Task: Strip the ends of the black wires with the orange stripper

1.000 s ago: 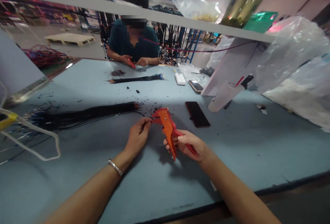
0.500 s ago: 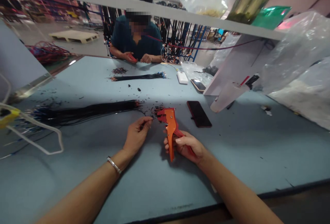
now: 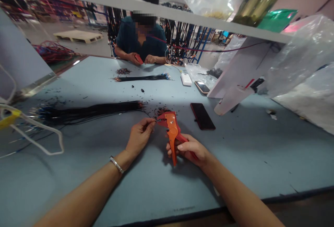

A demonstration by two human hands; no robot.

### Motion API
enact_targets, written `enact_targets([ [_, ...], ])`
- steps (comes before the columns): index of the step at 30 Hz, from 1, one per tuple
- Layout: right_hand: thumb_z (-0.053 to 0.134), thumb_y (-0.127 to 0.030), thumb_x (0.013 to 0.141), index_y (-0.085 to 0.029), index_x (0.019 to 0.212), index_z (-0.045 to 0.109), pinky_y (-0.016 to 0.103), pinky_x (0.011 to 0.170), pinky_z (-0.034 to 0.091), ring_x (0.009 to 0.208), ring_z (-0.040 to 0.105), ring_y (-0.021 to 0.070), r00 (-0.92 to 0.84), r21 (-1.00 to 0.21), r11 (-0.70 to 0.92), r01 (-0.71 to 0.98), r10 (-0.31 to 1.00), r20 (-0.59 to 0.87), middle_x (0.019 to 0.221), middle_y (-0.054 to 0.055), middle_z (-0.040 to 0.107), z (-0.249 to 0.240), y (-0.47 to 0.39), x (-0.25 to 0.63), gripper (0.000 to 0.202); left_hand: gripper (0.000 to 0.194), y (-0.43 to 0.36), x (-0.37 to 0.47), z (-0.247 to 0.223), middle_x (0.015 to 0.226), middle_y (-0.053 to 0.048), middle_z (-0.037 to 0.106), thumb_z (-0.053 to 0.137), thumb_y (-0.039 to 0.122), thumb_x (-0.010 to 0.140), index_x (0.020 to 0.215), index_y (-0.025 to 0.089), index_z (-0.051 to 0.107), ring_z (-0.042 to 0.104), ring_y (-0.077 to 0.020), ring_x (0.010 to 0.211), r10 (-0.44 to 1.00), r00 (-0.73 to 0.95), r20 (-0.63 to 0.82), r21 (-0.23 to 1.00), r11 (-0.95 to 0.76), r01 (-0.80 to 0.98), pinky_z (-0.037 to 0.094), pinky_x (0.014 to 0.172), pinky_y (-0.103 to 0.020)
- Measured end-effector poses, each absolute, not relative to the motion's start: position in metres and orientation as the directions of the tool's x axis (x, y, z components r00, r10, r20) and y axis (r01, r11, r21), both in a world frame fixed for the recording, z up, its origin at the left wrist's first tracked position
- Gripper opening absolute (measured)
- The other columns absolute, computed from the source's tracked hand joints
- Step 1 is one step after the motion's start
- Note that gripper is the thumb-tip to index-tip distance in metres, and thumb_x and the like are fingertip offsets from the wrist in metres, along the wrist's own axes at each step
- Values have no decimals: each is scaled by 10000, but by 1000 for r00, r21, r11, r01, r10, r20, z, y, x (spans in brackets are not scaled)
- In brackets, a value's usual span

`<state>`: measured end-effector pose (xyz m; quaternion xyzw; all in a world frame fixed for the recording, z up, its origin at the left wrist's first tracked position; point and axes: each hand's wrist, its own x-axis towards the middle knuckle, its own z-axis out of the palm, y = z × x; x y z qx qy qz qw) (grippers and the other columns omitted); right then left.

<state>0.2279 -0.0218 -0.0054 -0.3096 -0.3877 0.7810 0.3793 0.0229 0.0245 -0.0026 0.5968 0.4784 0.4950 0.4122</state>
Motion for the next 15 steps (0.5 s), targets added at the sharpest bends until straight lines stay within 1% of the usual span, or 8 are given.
enact_targets([
  [6,661,-176,642,-110,993,640,326,685,531,737,666,190,-529,-868,-380,-319,832,-170,886,100,700,-4,-23,229,358,215,23,21,-2,593,26,526,576,376,805,783,170,630,493,-117,575,969,69,239,951,-248,187,405,573,-213],
  [12,680,-215,672,-113,1069,617,327,696,519,737,644,178,-543,-880,-371,-297,823,-164,882,85,680,-2,-25,229,415,210,22,21,-3,609,18,545,572,360,807,745,170,636,495,-119,588,957,70,282,932,-291,216,407,574,-210],
  [15,683,-231,672,-109,1059,614,327,688,514,722,636,177,-544,-885,-370,-283,822,-170,863,78,668,-1,-25,229,412,205,21,21,-3,604,19,546,576,351,806,730,170,634,496,-118,582,954,62,293,927,-300,224,407,572,-209],
])
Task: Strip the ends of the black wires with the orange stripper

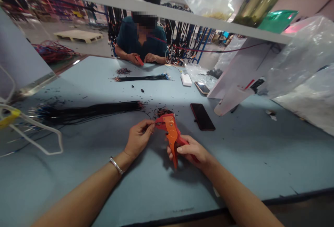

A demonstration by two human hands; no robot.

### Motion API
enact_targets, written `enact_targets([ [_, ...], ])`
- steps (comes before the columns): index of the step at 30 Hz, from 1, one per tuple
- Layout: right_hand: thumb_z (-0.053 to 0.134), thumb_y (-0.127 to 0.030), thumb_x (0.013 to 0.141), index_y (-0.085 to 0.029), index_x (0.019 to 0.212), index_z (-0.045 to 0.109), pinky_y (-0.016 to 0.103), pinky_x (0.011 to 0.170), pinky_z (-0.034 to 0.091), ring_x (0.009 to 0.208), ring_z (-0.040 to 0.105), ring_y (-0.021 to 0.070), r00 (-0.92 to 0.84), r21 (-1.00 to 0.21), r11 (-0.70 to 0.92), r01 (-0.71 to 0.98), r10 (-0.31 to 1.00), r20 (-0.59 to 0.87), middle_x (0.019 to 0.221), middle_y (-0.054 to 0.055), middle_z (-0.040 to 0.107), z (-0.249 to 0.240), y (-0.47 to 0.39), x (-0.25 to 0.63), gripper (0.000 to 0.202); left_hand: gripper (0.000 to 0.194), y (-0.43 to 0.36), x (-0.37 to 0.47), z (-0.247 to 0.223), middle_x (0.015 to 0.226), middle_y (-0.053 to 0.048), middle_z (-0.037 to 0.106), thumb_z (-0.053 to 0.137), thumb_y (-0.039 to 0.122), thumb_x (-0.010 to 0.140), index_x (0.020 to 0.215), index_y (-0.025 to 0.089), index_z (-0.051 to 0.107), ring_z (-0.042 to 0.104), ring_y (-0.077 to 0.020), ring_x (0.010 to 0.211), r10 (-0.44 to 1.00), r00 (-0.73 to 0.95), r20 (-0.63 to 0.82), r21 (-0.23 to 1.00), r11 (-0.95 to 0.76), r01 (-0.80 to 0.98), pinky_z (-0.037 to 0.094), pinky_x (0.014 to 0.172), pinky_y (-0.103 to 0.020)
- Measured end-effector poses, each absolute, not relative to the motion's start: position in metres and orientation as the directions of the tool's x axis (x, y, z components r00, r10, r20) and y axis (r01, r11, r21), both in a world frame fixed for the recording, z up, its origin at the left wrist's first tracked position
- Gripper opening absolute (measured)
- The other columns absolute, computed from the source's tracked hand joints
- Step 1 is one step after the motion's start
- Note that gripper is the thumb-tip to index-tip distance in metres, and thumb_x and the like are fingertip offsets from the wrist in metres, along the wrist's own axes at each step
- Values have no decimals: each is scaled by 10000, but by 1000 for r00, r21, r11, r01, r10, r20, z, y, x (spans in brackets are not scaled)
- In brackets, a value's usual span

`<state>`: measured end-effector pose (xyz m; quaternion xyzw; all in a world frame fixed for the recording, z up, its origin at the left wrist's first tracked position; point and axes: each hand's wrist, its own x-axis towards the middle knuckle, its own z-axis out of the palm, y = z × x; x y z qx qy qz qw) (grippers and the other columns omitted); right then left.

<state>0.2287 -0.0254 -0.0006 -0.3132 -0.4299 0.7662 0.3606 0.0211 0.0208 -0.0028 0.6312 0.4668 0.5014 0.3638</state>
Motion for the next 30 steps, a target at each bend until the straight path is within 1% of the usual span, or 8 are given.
enact_targets([
  [5,691,-240,672,-113,999,615,299,656,509,704,625,162,-525,-888,-356,-292,835,-162,842,68,653,1,-26,227,359,178,19,20,-3,634,13,573,579,308,819,731,170,648,512,-116,607,933,91,348,903,-360,233,409,595,-208],
  [8,696,-246,679,-115,995,605,281,618,505,696,619,158,-540,-886,-361,-292,826,-159,837,64,639,1,-26,226,353,161,19,20,-4,643,12,583,583,293,821,752,172,663,521,-115,610,924,78,375,895,-383,230,415,600,-206],
  [13,707,-269,692,-111,991,602,267,580,501,689,612,159,-560,-899,-343,-272,817,-142,831,64,631,0,-27,226,354,169,19,21,-4,634,11,590,572,284,825,760,169,676,522,-112,596,918,73,390,891,-396,222,426,596,-202],
  [18,727,-306,696,-108,971,602,247,554,485,640,597,143,-547,-904,-325,-278,827,-129,781,50,623,-3,-28,225,361,158,20,21,-5,626,14,598,583,271,821,762,157,675,524,-104,588,908,73,413,883,-418,213,425,587,-194],
  [24,741,-329,690,-110,963,602,256,564,494,635,596,145,-533,-912,-315,-263,835,-135,773,50,628,0,-27,226,377,176,20,21,-7,619,16,589,585,276,829,731,151,663,516,-103,587,912,87,401,887,-410,211,420,583,-194],
  [30,733,-327,700,-118,946,595,217,443,473,571,579,134,-516,-914,-307,-267,846,-133,725,30,605,0,-28,226,352,196,19,21,-7,601,18,570,580,287,832,708,152,648,519,-104,586,914,82,397,894,-405,189,424,590,-197],
])
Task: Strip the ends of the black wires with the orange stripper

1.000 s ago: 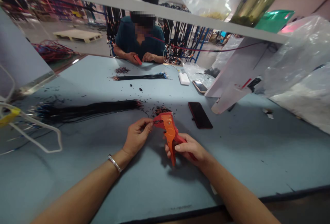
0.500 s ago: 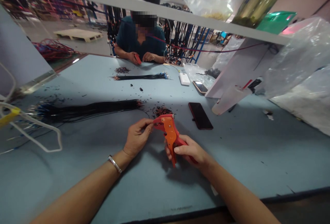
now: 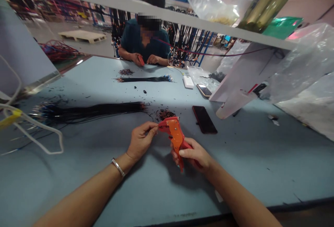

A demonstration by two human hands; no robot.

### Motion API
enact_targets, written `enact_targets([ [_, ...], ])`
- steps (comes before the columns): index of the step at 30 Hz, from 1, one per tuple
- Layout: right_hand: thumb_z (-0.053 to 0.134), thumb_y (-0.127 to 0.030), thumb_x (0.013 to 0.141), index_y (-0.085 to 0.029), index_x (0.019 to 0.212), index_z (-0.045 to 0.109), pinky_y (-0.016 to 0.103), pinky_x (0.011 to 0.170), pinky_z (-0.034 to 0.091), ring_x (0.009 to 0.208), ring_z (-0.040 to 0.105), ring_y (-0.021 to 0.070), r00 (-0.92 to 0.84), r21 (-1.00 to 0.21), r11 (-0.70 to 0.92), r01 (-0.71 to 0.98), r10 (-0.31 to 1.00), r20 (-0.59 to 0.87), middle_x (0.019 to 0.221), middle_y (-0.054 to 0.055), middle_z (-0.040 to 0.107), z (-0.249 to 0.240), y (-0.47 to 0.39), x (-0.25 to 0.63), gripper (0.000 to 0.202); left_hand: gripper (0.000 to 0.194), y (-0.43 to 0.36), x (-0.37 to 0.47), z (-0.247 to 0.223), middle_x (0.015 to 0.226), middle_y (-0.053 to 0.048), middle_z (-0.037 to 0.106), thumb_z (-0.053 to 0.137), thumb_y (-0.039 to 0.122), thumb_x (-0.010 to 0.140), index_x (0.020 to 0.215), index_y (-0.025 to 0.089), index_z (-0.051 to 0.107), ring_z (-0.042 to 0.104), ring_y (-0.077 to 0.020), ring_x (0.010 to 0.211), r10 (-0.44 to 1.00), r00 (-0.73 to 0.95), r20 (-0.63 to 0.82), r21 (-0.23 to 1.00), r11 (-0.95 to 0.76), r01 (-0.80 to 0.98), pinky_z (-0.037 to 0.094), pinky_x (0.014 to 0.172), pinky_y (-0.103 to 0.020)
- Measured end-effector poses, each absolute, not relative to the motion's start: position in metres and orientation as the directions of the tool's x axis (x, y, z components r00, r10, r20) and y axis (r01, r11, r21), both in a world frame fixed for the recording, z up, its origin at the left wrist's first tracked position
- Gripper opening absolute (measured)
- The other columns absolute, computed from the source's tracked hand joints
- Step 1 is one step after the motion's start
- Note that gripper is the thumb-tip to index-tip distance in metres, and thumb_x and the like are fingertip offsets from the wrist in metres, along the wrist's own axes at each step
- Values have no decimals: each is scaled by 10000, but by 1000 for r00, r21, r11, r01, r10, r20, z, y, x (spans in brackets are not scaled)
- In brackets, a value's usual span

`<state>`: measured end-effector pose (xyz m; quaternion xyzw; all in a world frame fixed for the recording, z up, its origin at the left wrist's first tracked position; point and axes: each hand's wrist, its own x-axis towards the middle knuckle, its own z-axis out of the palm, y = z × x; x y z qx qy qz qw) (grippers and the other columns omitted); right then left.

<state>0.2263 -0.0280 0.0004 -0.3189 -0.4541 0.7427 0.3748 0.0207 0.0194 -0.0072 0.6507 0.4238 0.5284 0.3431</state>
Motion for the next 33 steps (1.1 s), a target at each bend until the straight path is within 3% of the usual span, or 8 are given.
enact_targets([
  [16,738,-349,692,-126,863,588,209,438,448,527,551,115,-487,-933,-270,-237,864,-127,686,11,577,0,-28,224,319,177,17,22,-3,615,18,587,570,284,836,768,149,662,523,-99,579,914,91,395,892,-405,203,434,586,-190],
  [33,745,-350,682,-106,926,607,226,482,496,607,598,147,-560,-916,-300,-266,821,-107,743,49,621,-7,-23,232,371,153,15,22,-2,585,27,558,580,268,834,746,155,633,511,-87,554,913,73,402,893,-408,191,441,566,-182],
])
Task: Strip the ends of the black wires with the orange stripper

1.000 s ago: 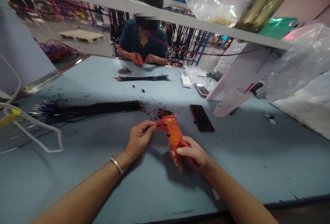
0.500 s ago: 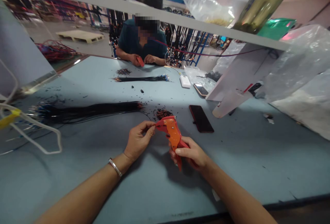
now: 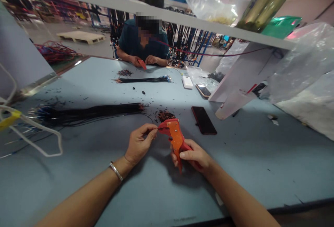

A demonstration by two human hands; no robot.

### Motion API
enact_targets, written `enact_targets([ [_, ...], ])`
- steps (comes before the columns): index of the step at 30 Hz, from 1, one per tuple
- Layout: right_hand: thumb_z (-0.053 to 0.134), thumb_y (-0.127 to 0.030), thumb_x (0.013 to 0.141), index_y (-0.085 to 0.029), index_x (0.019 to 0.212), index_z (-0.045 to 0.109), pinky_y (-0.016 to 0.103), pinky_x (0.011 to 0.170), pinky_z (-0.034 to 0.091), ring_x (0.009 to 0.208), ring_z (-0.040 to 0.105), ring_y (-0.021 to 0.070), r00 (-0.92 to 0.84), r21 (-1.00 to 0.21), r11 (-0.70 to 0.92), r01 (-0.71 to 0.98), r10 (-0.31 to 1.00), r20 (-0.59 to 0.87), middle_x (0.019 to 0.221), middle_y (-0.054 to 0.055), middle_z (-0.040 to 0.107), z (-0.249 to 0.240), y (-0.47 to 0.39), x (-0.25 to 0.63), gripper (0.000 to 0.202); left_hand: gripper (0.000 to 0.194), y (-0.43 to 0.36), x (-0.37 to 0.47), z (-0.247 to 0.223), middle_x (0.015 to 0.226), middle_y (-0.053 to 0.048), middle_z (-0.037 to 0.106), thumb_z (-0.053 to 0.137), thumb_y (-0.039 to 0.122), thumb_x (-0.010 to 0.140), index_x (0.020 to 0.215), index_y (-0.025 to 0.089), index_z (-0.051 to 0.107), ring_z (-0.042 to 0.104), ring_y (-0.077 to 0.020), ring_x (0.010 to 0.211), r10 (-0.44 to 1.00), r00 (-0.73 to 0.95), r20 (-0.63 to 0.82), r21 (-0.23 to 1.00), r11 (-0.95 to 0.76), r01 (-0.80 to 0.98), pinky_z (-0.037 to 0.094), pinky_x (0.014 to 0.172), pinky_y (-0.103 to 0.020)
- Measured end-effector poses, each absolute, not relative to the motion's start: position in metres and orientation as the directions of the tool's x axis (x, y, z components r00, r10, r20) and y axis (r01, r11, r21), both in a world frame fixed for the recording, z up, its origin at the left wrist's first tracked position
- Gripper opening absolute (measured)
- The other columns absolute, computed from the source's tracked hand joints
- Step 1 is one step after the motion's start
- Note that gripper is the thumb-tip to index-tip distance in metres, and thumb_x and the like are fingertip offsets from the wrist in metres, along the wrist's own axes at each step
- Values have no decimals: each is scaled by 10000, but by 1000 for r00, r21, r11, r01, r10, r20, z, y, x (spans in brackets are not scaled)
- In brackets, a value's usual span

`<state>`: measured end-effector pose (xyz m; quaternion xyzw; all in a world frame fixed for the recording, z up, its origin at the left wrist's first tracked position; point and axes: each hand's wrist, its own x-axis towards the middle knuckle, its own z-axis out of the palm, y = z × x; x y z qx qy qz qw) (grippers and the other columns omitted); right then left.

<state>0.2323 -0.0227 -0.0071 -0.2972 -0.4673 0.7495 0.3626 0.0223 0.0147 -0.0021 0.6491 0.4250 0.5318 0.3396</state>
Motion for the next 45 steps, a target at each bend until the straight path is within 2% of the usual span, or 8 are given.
enact_targets([
  [9,748,-370,694,-112,886,599,232,496,486,606,587,144,-572,-932,-265,-249,816,-79,724,43,606,-3,-23,231,354,149,14,23,-1,585,23,559,588,276,825,747,156,630,514,-92,551,928,83,362,922,-370,116,445,562,-191],
  [15,740,-361,700,-108,926,606,248,537,482,640,591,153,-576,-936,-252,-246,815,-68,762,54,617,-1,-24,232,365,155,15,24,-1,574,26,548,609,286,811,741,150,634,503,-88,537,944,80,319,946,-322,33,437,545,-191],
  [19,746,-323,685,-99,1010,600,292,611,495,713,619,186,-559,-928,-260,-266,826,-71,837,83,636,2,-24,236,421,140,16,24,-1,557,30,541,630,281,791,759,147,655,486,-86,518,954,62,293,955,-295,41,427,526,-191],
  [24,739,-295,691,-109,1005,607,307,635,496,723,624,193,-555,-929,-265,-257,828,-82,832,76,643,5,-23,238,387,136,17,23,-2,546,33,533,641,279,776,746,150,674,454,-83,512,951,13,308,949,-308,72,398,501,-186],
  [45,754,-310,676,-97,1000,621,295,607,517,708,640,189,-599,-922,-297,-249,795,-94,839,93,659,2,-24,237,410,171,13,26,-1,559,24,529,627,313,801,741,153,644,476,-88,522,947,78,312,950,-313,3,431,520,-191],
])
